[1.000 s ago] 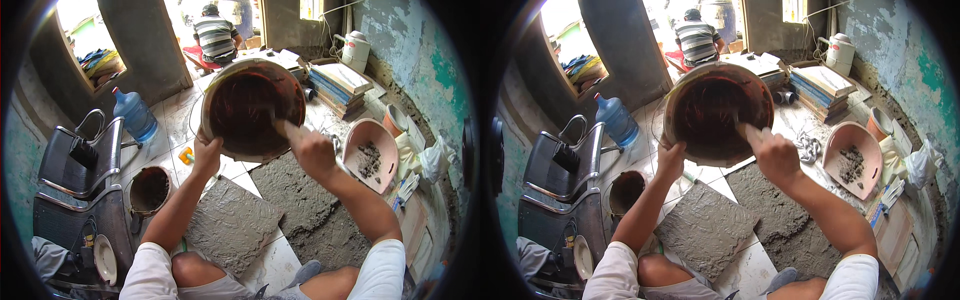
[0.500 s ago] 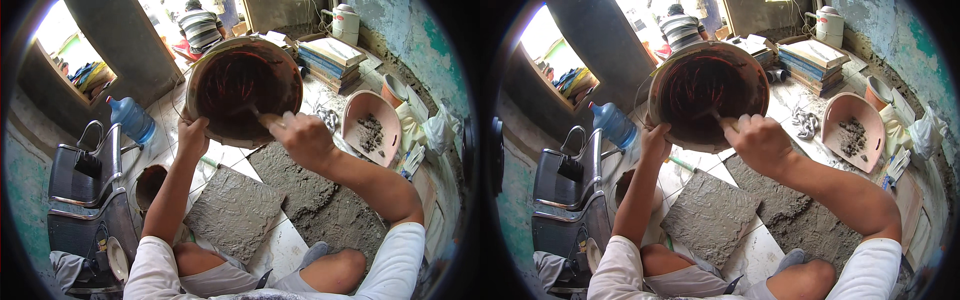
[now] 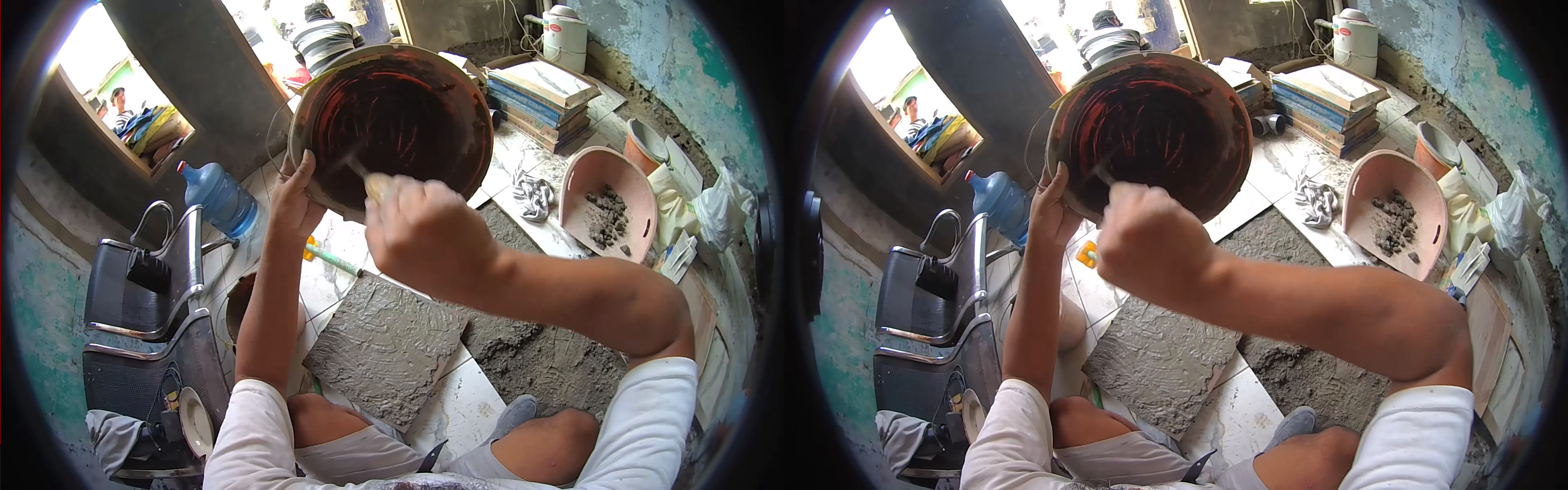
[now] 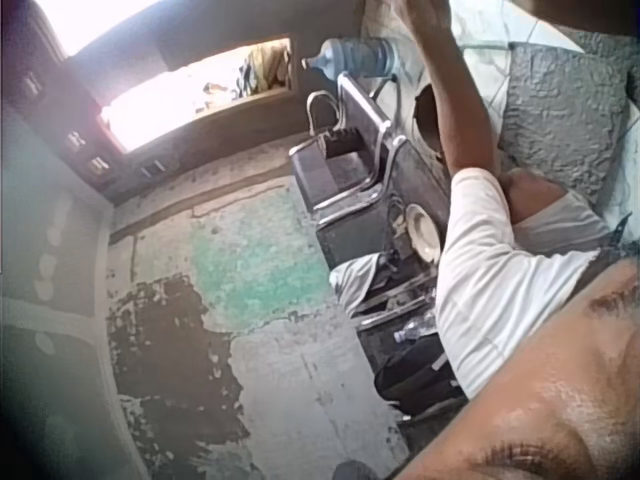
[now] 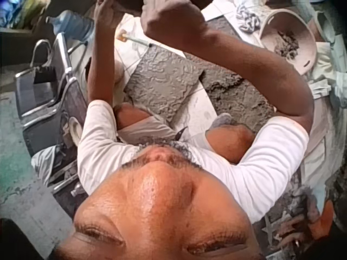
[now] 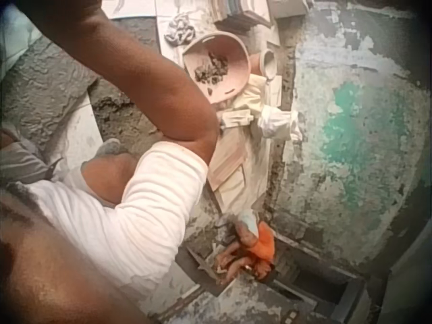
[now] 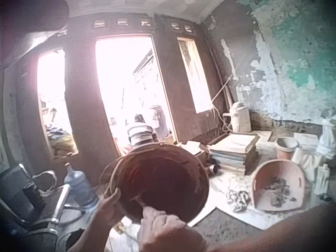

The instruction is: The person spreads mortar onto the back of a tile using a trowel, places the tile onto the floor, and taps it into place with a mallet before wiping the surface with a cloth.

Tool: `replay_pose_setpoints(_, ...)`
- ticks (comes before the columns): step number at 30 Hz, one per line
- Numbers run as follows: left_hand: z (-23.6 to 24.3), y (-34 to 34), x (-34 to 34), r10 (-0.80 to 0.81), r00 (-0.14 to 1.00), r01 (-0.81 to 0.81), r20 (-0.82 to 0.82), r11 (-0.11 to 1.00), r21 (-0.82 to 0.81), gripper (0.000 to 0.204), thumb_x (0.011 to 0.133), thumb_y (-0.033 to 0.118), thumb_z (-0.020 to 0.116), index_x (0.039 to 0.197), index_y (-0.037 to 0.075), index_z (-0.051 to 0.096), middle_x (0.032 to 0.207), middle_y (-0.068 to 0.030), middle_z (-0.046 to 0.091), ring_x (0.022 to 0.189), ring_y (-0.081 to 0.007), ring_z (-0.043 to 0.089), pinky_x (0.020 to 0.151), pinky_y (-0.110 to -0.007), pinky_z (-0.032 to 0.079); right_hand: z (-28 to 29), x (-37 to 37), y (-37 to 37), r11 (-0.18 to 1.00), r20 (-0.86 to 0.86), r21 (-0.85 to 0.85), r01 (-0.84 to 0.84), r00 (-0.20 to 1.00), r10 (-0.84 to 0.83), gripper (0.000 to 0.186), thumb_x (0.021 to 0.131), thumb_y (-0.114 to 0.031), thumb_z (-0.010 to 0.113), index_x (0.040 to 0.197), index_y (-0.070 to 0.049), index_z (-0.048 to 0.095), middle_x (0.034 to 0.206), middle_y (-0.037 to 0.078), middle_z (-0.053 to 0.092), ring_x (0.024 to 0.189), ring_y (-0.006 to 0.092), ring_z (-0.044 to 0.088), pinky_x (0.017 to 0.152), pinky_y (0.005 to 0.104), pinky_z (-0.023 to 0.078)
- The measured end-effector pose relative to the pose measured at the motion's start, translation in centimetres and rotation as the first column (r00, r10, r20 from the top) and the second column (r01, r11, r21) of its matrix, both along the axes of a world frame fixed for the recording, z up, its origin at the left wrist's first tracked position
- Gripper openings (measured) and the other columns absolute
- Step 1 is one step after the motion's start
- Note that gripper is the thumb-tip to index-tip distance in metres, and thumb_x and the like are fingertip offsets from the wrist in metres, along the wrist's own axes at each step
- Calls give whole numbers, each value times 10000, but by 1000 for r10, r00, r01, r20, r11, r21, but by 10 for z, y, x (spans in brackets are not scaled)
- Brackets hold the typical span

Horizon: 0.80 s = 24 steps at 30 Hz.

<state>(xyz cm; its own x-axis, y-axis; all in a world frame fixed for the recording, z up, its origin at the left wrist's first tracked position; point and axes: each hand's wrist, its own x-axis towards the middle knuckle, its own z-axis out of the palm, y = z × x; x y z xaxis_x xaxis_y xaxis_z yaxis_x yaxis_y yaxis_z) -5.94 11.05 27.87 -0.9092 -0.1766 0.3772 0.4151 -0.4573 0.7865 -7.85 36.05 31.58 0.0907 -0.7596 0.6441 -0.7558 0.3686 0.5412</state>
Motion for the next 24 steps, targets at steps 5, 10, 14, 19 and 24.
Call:
replay_pose_setpoints(5, -4, -12, 11, 47, 999, -47, 14, 999, -1, 421, 983, 125, 571, 1391, 106, 473, 1285, -93, 604, 1163, -243, 599, 984, -452, 506, 7, -19, 38, 999, 224, 48, 8, 974, -18, 65, 754, -136, 631, 721, -79, 632, 661, 35, 600, 606, 158, 610, 484, 283, 472)
replay_pose_setpoints(10, -1, 5, 12, 103, 983, -107, 153, 994, 19, 464, 920, 128, 677, 1351, 119, 507, 1195, -56, 639, 1076, -200, 627, 921, -409, 540, 42, -46, 13, 982, 163, -158, 102, 984, -76, 82, 855, -144, 603, 873, -94, 666, 704, 55, 591, 668, 190, 637, 543, 301, 510)
replay_pose_setpoints(14, 8, 3, 16, 86, 991, -83, 103, 996, -36, 468, 914, 95, 673, 1350, 94, 501, 1209, -69, 627, 1057, -187, 630, 919, -394, 542, 27, -29, -13, 997, 9, -47, 55, 998, -54, 143, 813, -133, 632, 914, -48, 689, 678, 64, 554, 615, 203, 584, 507, 316, 455)
replay_pose_setpoints(19, 17, -11, 30, 162, 984, -149, 77, 977, -150, 425, 912, 27, 619, 1320, -18, 508, 1186, -98, 626, 1035, -160, 620, 940, -326, 512, -14, -5, 4, 982, 40, 80, -169, 985, 167, 127, 754, -107, 661, 815, -6, 708, 783, 236, 659, 615, 238, 608, 527, 292, 463)
replay_pose_setpoints(24, 10, -11, 40, 305, 943, -282, 135, 945, -165, 479, 823, -69, 572, 1299, -35, 528, 1166, -99, 639, 1005, -163, 625, 910, -317, 508, -5, -12, 47, 977, 277, 108, -182, 950, 147, 211, 764, -97, 647, 956, -57, 726, 863, 239, 684, 654, 262, 648, 551, 346, 510)
